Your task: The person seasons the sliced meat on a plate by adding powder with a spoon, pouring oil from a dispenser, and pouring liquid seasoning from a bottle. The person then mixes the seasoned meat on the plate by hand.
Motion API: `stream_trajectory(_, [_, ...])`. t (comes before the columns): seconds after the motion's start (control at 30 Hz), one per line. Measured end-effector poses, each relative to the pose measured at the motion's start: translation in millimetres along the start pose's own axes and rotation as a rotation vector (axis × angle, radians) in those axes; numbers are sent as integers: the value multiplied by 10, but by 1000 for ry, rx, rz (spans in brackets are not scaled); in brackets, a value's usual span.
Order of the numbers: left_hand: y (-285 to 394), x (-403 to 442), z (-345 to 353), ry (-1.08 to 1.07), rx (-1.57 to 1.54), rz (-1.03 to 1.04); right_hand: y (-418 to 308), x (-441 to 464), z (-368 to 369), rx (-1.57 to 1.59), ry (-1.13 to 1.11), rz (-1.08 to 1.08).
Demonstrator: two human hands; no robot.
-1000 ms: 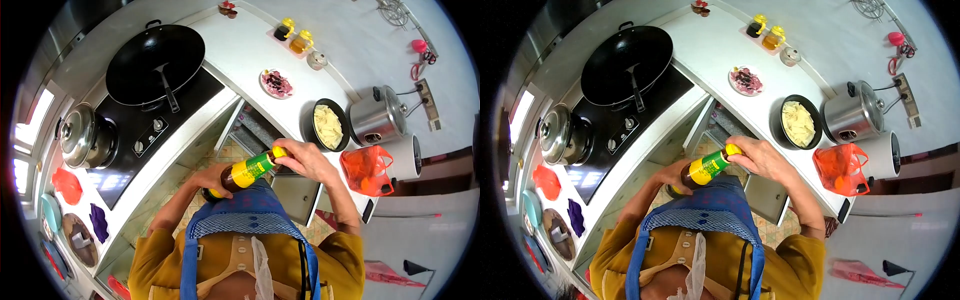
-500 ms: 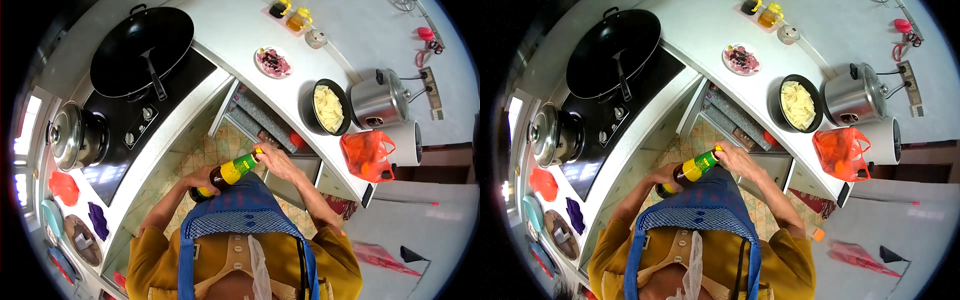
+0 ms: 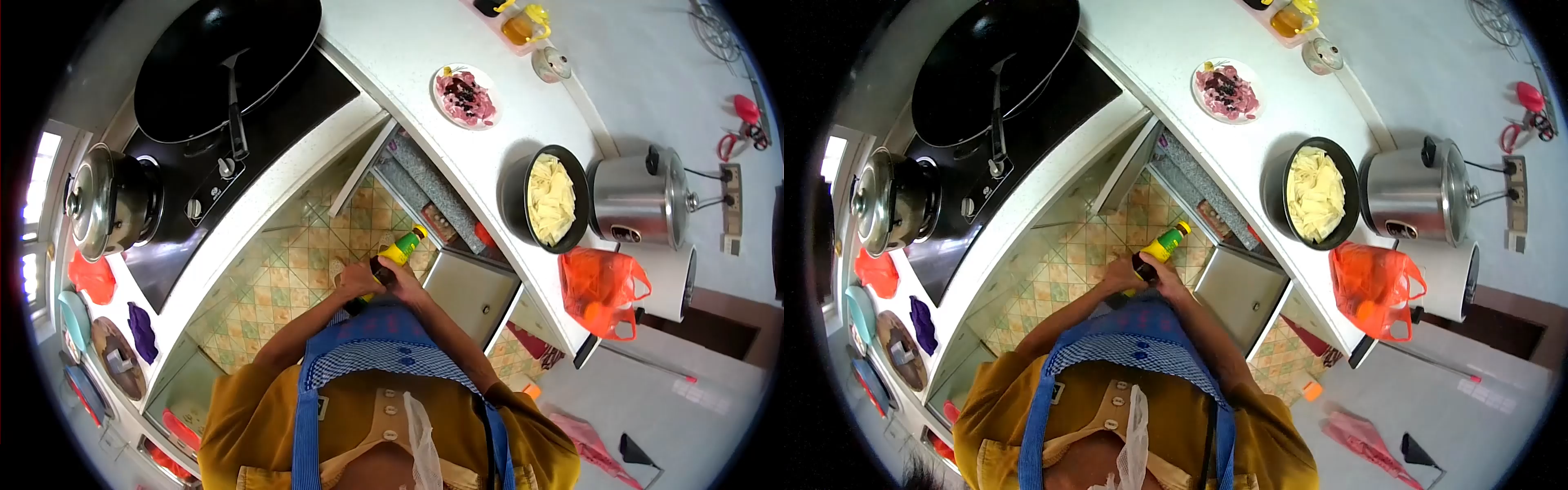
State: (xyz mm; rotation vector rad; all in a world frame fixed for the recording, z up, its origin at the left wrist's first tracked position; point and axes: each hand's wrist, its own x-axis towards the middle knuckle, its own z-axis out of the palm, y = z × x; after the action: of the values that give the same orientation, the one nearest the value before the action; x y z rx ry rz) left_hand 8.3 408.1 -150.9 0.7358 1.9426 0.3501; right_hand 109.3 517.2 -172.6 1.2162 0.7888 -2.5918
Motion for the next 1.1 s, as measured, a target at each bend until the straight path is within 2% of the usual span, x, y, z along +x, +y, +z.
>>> stream_trajectory(0.07, [88,134,86,-72,27,-88,-98,100,-166,1,48,-65])
stream_trajectory(0.13, [189,176,177,271,95,31,-427,131,-256,-100,110,-74])
stream_trajectory(0.17, [197,210,138,263,95,12,-611,168,-316,-204,174,-95])
stream_trajectory(0.23, [345,107,-213,441,-265,311,-676,714,-986,-385,273,-345])
stream_trajectory(0.27, [406,38,-351,545,-291,271,-832,794,-1086,-445,414,-481])
stream_trajectory(0.3, [457,-36,-530,540,-286,252,-999,865,-1184,-505,557,-617])
stream_trajectory(0.37, [501,-122,-890,783,-281,259,-1337,1023,-1488,-726,781,-372])
stream_trajectory(0.4, [513,-126,-984,874,-196,200,-1440,1107,-1635,-807,874,-274])
stream_trajectory(0.47, [425,-46,-1050,976,-35,108,-1550,1273,-1869,-885,975,-236])
stream_trajectory(0.5, [329,21,-1026,970,-28,97,-1592,1378,-1962,-910,1009,-226])
stream_trajectory(0.57, [156,157,-975,824,27,-2,-1630,1552,-2082,-935,1057,-219])
stream_trajectory(0.7, [135,239,-1060,737,-34,-42,-1566,1758,-2254,-944,1093,-210])
stream_trajectory(0.77, [200,232,-1125,792,-9,-7,-1522,1825,-2313,-941,1103,-216])
stream_trajectory(0.87, [390,162,-1264,580,-339,-156,-1450,1893,-2384,-942,1100,-219])
stream_trajectory(0.97, [264,220,-1100,442,-549,-19,-1408,1890,-2433,-943,1103,-234])
stream_trajectory(1.03, [408,283,-1088,185,-923,-92,-1379,1848,-2456,-948,1096,-251])
stream_trajectory(1.07, [498,379,-1074,82,-1016,-11,-1376,1837,-2449,-951,1093,-257])
stream_trajectory(1.1, [621,407,-1049,10,-1016,-52,-1365,1810,-2441,-948,1085,-269])
